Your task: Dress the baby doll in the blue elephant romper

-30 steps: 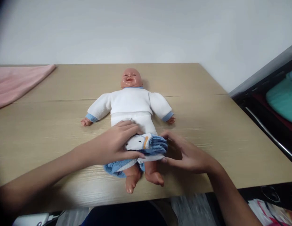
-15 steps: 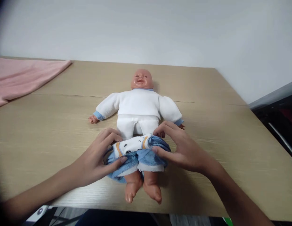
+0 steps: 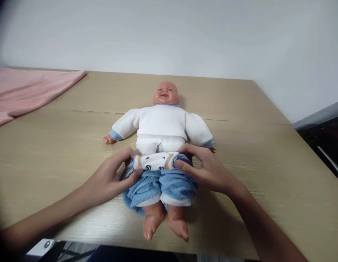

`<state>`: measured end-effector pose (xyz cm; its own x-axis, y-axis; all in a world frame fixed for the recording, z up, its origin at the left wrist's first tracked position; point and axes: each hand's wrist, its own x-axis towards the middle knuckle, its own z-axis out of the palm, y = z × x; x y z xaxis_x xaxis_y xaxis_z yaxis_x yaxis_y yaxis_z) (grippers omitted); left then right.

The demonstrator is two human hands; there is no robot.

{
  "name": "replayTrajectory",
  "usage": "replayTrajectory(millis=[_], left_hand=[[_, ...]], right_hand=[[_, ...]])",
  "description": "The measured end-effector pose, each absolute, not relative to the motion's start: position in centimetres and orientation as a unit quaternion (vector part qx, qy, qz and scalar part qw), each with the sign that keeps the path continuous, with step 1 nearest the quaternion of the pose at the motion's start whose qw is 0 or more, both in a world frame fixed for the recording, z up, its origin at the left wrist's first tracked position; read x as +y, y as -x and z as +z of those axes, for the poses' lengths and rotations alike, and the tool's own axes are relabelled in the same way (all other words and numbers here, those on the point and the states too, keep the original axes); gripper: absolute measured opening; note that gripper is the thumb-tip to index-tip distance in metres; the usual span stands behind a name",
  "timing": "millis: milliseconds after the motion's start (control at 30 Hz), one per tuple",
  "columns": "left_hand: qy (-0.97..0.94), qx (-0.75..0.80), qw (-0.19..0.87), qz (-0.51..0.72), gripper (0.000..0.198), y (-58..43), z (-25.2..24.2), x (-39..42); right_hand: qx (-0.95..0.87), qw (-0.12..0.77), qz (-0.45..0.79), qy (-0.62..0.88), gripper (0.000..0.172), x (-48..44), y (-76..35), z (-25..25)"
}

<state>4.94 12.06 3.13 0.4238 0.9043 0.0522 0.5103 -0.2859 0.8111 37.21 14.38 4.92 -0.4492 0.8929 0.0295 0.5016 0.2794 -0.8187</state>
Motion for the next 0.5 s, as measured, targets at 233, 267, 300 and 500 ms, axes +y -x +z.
replayTrajectory(millis=[233, 267, 300, 500], left_hand=[[-0.792, 0.439, 0.272, 0.325, 0.014, -4.7, 2.1, 12.0], [-0.79, 0.437, 0.277, 0.329, 0.011, -4.8, 2.0, 12.3], [-0.789, 0.433, 0.286, 0.329, 0.007, -4.9, 1.9, 12.6], [-0.792, 0.427, 0.284, 0.331, 0.01, -5.4, 1.7, 14.8]], right_hand=[[-0.773, 0.283, 0.337, 0.457, 0.028, 14.0, -36.8, 5.0], [-0.763, 0.291, 0.337, 0.469, 0.027, 13.9, -36.8, 4.8], [-0.757, 0.29, 0.342, 0.476, 0.026, 13.8, -36.8, 4.6], [-0.772, 0.285, 0.313, 0.474, 0.038, 13.1, -36.0, 5.0]])
